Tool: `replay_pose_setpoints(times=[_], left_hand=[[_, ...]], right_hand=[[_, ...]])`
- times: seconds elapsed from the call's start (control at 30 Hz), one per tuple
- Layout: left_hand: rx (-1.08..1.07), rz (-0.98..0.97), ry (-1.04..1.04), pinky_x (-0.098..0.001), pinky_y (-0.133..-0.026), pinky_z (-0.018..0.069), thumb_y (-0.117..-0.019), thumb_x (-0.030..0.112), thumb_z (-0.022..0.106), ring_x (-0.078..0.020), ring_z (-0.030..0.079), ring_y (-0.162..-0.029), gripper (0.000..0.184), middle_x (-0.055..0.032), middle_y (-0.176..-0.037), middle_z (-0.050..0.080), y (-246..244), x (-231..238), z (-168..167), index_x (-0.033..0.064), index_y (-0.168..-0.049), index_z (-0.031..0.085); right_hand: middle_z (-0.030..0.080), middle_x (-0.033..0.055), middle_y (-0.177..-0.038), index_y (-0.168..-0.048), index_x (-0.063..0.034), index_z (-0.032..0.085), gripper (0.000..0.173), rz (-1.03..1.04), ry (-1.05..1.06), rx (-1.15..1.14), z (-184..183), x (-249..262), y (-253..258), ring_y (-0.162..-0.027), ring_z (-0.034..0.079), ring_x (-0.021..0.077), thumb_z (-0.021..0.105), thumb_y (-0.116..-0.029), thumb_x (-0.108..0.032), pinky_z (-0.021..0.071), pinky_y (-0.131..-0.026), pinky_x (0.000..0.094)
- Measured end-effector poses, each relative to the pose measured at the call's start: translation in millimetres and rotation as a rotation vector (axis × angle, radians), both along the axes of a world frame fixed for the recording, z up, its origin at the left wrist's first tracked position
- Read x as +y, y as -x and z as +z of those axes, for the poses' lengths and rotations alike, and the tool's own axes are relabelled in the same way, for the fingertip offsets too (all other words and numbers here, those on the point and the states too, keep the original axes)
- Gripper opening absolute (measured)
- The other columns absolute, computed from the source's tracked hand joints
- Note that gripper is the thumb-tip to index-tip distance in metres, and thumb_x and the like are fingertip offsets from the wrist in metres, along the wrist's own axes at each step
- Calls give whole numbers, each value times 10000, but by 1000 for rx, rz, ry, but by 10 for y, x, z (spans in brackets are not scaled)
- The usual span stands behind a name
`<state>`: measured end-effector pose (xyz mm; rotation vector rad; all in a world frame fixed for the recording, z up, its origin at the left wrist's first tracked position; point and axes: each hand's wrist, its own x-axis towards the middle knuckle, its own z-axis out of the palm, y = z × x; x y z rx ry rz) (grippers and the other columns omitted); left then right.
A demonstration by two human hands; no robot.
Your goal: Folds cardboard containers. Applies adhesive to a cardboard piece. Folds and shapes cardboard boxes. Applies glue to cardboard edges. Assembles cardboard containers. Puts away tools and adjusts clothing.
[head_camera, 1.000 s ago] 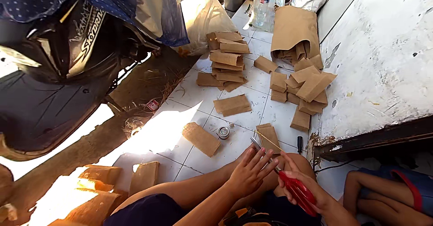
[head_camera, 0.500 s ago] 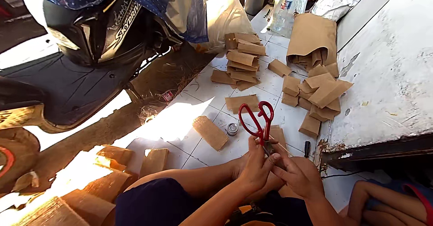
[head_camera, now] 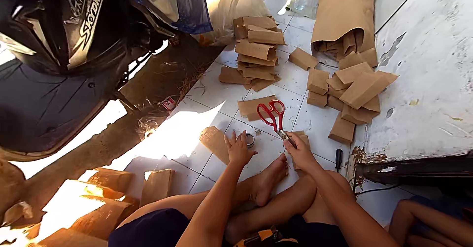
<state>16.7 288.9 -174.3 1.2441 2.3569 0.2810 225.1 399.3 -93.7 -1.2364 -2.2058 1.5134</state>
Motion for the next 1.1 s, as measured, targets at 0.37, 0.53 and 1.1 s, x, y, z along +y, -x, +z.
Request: replay_pose_setpoints(times=[0.37,0.53,1.1], left_hand=[[-38,34,-247,-577,-1195,264,-756,322,893,-352,545,-1315,698,-162,-1283,668,342,377,-395,62,-1342,617],[-122,82,-223,-650,-1165,246,-744,340,901,-334,512,-1346,694,-115,-1311,661,384,385,-416,116,-1342,629],[-201,136,-214,-696,-1169,164,-736,304,913,-347,477,-1380,700,-124,-1335,648,382,405,-340,93,-1339,627]], right_hand=[[661,204,-1038,-1402,-43,475,386,125,-39,-309,-371,178,390,-963,660,332,437,-1107,-288,513,-900,518],[738,190,-980,-1398,-22,562,402,122,-609,-165,-671,-26,335,-829,740,379,466,-1085,-257,585,-708,543],[720,223,-1069,-1432,-48,534,400,219,-420,-400,-635,-41,440,-964,720,412,435,-1107,-259,558,-845,560]])
